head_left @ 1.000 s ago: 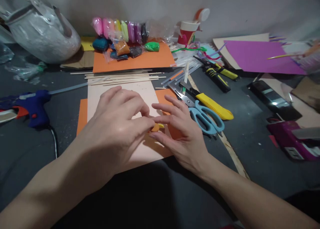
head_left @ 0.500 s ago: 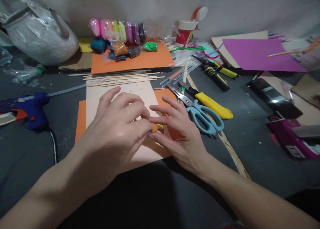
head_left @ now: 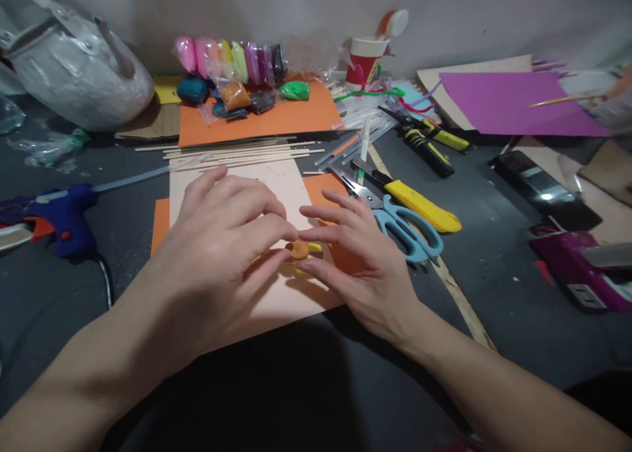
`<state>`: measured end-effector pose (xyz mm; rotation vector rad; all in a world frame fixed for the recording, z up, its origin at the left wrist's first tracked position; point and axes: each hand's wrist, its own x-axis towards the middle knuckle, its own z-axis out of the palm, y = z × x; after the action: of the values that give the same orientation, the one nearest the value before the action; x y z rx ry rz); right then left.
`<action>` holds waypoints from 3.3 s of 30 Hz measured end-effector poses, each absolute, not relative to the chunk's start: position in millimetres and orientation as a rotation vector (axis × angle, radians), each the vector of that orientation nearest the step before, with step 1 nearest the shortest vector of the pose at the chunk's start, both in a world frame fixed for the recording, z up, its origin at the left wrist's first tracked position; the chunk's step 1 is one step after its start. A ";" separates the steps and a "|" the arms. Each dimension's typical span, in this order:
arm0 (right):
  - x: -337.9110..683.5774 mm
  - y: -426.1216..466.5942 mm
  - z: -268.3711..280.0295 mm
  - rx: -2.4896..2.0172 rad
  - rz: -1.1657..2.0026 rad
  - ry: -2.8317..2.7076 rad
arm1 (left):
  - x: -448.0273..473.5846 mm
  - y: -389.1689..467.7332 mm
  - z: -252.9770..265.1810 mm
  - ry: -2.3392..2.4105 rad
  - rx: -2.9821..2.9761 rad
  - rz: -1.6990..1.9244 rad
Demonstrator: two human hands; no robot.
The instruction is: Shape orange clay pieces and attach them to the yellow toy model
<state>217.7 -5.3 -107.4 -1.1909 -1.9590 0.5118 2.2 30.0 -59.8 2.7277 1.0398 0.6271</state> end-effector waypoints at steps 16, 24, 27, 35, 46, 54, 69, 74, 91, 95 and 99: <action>217.9 -6.9 -110.7 -1.217 0.492 -1.964 | 9.7 27.2 -64.9 1.027 2.777 0.549; 216.3 -6.5 -109.9 -1.205 0.490 -1.971 | 9.1 25.6 -64.2 1.026 2.745 0.593; 216.4 -6.3 -110.5 -1.204 0.488 -1.966 | 8.4 25.8 -64.2 1.023 2.749 0.573; 219.3 -5.2 -107.8 -1.179 0.505 -1.928 | 7.2 27.5 -56.8 1.063 2.706 0.604; 238.6 -0.6 -105.8 -1.248 0.524 -2.219 | -34.1 43.6 -58.6 1.167 2.669 0.265; 232.5 3.5 -109.2 -1.383 0.412 -2.294 | -26.6 37.0 -65.7 1.218 2.638 0.091; 244.6 14.4 -101.1 -1.215 0.215 -1.598 | -33.6 20.7 -1.5 1.466 2.421 1.183; 244.2 11.8 -102.8 -1.187 0.202 -1.526 | -49.9 12.2 -6.3 1.512 2.478 0.576; 226.6 -15.7 -89.9 -0.979 0.017 -1.671 | -76.6 -37.9 -72.7 1.514 1.979 0.566; 221.2 -20.8 -84.9 -0.888 0.000 -1.809 | -89.9 -41.4 -82.8 1.464 1.633 0.777; 204.9 -30.5 -86.5 -0.731 0.081 -2.155 | -91.5 -43.9 -92.8 1.347 1.408 0.853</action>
<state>204.9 -30.5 -86.5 -0.7310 -2.1546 0.0807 -91.5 -43.9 -92.8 1.4077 1.3473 0.8535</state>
